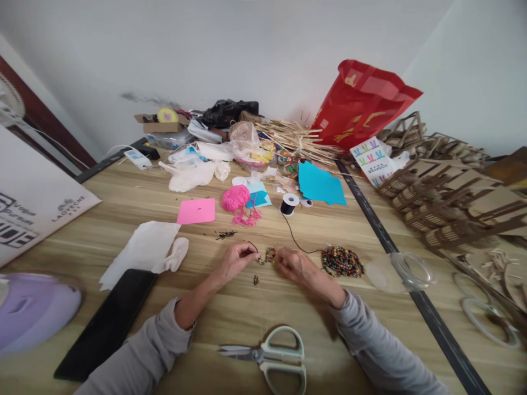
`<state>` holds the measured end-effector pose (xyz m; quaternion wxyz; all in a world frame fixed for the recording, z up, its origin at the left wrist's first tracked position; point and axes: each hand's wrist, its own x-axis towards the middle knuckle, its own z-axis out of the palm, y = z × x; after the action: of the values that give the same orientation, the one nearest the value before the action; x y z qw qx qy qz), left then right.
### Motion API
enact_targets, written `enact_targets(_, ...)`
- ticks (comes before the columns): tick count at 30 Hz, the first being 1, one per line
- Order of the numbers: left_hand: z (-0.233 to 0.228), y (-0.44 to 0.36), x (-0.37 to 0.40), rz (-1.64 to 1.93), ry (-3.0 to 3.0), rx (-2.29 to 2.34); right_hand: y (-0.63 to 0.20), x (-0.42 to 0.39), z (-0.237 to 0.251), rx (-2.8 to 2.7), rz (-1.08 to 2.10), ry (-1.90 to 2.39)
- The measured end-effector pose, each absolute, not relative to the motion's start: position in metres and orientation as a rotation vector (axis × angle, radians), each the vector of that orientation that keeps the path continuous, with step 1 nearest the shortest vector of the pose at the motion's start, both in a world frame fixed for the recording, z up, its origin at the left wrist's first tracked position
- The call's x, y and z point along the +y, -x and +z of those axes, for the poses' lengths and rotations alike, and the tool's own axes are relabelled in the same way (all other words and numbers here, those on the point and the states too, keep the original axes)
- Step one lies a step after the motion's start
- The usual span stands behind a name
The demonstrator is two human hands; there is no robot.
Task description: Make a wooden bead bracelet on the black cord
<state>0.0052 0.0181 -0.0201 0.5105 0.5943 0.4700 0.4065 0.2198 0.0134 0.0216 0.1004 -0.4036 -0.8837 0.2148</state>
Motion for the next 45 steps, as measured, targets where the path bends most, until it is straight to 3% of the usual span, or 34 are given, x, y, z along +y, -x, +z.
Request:
enact_targets(5,-0.023,-0.006,0.018,1.045,-1.342,1.045,-0.223,0.022,0.011,-2.419,0.794,1.209)
enact_targets(18,-0.017,-0.004,0.018,1.106,-1.264,1.197,-0.232,0.025,-0.003,-2.648,0.396,1.284)
enact_targets(33,-0.016,0.002,0.022,1.525,-1.012,1.385,-0.234,0.04,0.002,-2.222,0.706,1.194)
enact_targets(45,-0.014,0.002,0.023,1.547,-0.945,1.347,-0.237,0.045,0.005,-2.039,0.904,1.261)
